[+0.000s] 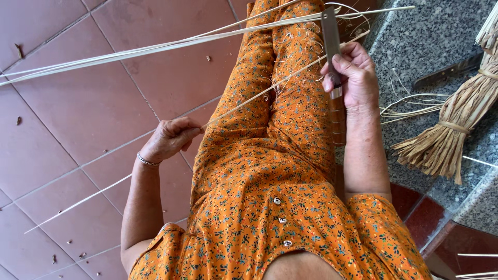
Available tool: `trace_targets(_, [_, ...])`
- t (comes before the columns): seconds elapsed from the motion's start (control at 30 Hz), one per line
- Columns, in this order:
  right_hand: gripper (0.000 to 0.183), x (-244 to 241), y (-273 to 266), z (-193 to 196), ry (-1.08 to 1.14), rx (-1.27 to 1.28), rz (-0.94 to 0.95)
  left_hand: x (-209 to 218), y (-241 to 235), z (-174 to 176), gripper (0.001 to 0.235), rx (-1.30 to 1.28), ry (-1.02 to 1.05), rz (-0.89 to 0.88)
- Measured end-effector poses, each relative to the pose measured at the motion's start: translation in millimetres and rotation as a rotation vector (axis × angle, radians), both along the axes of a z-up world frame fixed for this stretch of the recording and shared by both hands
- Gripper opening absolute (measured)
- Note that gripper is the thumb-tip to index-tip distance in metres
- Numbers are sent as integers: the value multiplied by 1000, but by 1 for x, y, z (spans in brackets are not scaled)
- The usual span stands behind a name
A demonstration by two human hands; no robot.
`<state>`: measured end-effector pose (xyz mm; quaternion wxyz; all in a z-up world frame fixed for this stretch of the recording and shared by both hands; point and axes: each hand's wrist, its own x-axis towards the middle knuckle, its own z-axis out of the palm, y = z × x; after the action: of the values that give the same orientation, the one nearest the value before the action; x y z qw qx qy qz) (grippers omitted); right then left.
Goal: The person sits on the floor and uses a knife to shave thin strips from bamboo rods. They hold the rods with one hand and draw the knife along the surface to remove fine shavings, repeating the motion across multiple rods.
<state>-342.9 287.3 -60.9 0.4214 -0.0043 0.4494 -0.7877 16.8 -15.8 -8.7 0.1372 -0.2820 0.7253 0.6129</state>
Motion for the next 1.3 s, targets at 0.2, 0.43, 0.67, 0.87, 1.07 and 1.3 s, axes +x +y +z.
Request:
trace_targets(0.2, [10,-26,18,-11,-8,37,-88,-4,-2,-4,12,-11,-11,-17])
trace_targets(0.43, [10,-67,70,0,166,282,-483,-1,-26,14,14,-78,-127,25])
trace_targets(0.67, [45,12,20,33,62,-39,120,-69,-10,-10,16,-297,55,-87])
trace_targets(0.87, [40,62,-29,32,42,33,200,-135,36,-25,13,-469,307,-236])
trace_targets(1.07, [30,31,6,3,60,128,92,-111,80,-36,25,-812,648,122])
trace_targets(1.3, [35,19,25,-28,-191,-284,210,-98,88,-68,41,703,378,728])
